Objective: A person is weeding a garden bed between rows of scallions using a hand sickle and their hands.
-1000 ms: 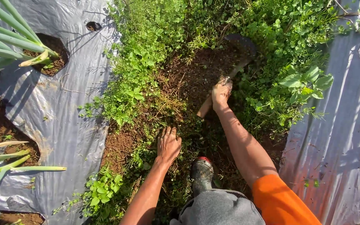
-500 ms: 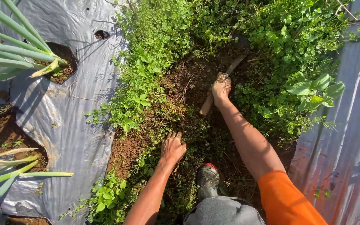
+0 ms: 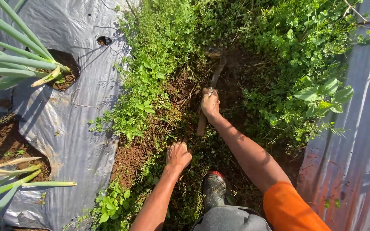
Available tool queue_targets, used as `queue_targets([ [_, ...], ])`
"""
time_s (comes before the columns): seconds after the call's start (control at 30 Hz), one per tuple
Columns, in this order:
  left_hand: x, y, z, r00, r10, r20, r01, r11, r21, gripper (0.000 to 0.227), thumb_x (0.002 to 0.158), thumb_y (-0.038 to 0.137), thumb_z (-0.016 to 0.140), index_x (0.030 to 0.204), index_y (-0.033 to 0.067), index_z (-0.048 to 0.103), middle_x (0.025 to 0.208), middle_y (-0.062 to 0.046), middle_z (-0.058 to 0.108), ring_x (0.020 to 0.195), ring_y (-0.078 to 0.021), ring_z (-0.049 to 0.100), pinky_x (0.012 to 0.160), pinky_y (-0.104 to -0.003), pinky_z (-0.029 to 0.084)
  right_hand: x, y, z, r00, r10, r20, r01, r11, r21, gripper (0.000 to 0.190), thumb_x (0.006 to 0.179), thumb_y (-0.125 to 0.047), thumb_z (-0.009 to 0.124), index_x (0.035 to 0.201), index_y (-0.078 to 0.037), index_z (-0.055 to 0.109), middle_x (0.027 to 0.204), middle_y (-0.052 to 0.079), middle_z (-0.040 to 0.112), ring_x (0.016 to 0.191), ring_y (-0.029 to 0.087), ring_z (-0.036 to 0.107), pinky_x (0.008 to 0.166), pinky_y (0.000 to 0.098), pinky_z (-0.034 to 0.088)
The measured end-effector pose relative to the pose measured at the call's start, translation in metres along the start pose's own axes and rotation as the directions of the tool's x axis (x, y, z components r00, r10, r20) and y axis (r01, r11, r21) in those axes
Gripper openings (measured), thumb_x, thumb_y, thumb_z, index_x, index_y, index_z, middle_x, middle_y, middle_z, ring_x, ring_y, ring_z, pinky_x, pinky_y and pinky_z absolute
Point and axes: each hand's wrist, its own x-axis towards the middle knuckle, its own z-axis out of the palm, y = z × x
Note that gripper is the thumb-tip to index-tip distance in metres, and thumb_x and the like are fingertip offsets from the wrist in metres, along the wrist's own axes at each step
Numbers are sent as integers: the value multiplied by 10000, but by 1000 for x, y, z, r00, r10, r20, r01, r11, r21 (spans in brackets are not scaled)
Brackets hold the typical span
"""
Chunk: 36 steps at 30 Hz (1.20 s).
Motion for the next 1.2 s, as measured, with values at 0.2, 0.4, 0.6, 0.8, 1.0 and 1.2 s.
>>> queue_targets([
  [0.2,2,-20,18,992,-75,102,67,995,76,497,794,223,509,1223,86,719,1047,-168,763,1035,-396,734,844,-553,583,-73,-63,-61,865,-40,500,148,973,-178,521,1062,-546,468,1161,-55,611,1054,273,708,1085,497,681,847,607,577],
  [0.4,1,-14,15,994,-74,81,72,997,27,447,792,142,495,1137,-7,736,1085,-235,745,1049,-448,715,874,-568,568,23,-97,-43,998,62,-23,-61,998,34,554,1049,-478,544,1307,12,533,1161,293,695,1182,447,668,1008,558,543],
  [0.6,-2,-3,4,992,-103,76,102,995,14,485,831,178,571,1292,67,673,1156,-227,730,1076,-452,705,898,-561,570,-24,-95,-92,844,-93,529,207,965,-161,393,1052,-454,446,1184,-210,725,1110,111,754,1137,368,687,958,517,545],
  [0.8,-5,3,2,996,-81,45,79,996,37,360,912,-10,552,1247,-87,658,922,-279,733,852,-404,739,735,-459,579,32,-132,-59,967,-118,225,93,989,118,499,1037,-387,498,833,26,690,611,221,683,631,338,751,633,463,563],
  [1.0,-19,21,-29,990,-68,122,52,990,132,423,853,126,551,1246,30,674,1134,-233,732,1090,-394,714,949,-557,522,-80,-90,-104,685,31,728,236,936,-262,616,1067,-545,329,1336,-131,697,1040,222,766,953,387,754,813,530,593],
  [1.2,-25,25,-31,995,-37,93,27,994,107,502,887,80,573,1387,31,584,1330,-286,636,1207,-392,662,1135,-580,369,-39,-90,-106,812,-116,571,250,955,-162,491,1073,-460,467,1274,-48,644,1155,235,717,1104,447,680,875,585,553],
])
